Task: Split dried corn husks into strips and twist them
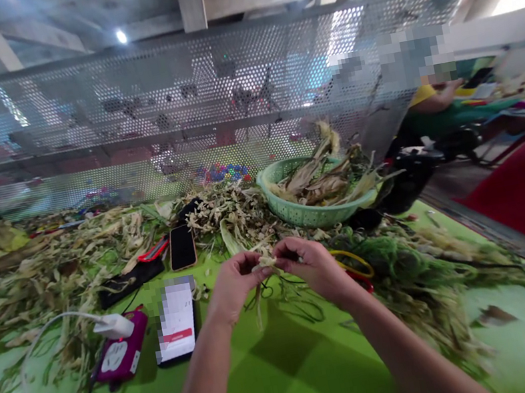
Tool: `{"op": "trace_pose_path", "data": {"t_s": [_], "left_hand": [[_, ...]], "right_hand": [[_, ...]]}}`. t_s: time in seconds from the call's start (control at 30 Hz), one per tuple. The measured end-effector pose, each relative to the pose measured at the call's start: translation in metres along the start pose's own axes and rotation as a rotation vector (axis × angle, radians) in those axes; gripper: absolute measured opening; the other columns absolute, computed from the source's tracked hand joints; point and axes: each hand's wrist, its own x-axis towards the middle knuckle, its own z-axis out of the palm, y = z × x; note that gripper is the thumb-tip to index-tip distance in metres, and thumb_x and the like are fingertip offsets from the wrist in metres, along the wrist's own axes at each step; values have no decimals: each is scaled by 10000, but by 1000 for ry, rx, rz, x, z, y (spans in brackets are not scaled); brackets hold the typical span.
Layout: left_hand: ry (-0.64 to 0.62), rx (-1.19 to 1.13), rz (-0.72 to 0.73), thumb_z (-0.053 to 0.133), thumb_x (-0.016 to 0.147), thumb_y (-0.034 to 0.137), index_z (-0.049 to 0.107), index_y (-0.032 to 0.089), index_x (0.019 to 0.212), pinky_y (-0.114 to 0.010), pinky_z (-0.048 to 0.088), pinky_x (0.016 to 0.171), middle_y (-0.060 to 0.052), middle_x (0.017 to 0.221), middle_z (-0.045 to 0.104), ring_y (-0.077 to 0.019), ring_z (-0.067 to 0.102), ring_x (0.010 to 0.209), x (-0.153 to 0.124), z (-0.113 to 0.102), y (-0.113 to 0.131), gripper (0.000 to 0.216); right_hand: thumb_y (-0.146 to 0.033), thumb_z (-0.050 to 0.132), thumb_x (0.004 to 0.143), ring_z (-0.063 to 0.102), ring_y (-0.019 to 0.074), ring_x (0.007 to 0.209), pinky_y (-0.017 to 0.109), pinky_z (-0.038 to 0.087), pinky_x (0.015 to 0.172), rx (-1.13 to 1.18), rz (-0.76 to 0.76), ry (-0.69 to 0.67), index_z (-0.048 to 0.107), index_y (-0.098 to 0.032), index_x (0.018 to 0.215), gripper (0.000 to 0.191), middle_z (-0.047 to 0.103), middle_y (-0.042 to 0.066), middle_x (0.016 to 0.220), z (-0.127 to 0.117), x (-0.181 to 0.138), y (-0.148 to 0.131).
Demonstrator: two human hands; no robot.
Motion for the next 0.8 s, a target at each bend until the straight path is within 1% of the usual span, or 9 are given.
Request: {"op": "trace_pose_path", "data": {"t_s": [0.13, 0.2, 0.33, 0.57, 0.8], "left_hand": [[-38, 8, -11, 810, 588, 320, 691, 147, 869, -225, 418, 719, -28, 825, 676, -109, 566, 737, -1, -3, 3, 351], [-38, 18, -13, 807, 589, 336, 699, 148, 874, -231, 419, 724, -32, 822, 680, -115, 569, 739, -1, -3, 3, 359], [-10, 22, 13, 796, 600, 365, 698, 145, 859, -243, 425, 742, -30, 803, 677, -126, 575, 748, -1, 0, 0, 354], [33, -59, 68, 763, 647, 367, 684, 145, 839, -246, 434, 736, -19, 768, 658, -118, 565, 719, 1, 10, -8, 304], [46, 14, 105, 740, 678, 362, 672, 135, 873, -241, 435, 704, -33, 791, 654, -121, 559, 717, 0, 11, -12, 307]], "right_hand": [[-215, 578, 793, 500, 139, 661, 227, 382, 595, -18, -1, -12, 608, -178, 807, 50, 593, 2, 722, -2, 0, 0], [-205, 574, 785, 502, 142, 663, 228, 382, 593, -20, 2, -14, 610, -178, 808, 51, 592, 4, 721, -2, 0, 0], [-229, 577, 794, 508, 145, 676, 230, 390, 608, -15, 11, -5, 602, -177, 808, 60, 587, 3, 726, 0, 0, 1], [-257, 585, 799, 479, 136, 655, 218, 371, 588, -49, 28, -14, 576, -178, 765, 87, 554, -13, 688, 0, 0, 7], [-227, 573, 799, 470, 130, 633, 210, 353, 568, -109, -2, 11, 572, -183, 753, 64, 547, -17, 670, 0, -1, 3]]}}
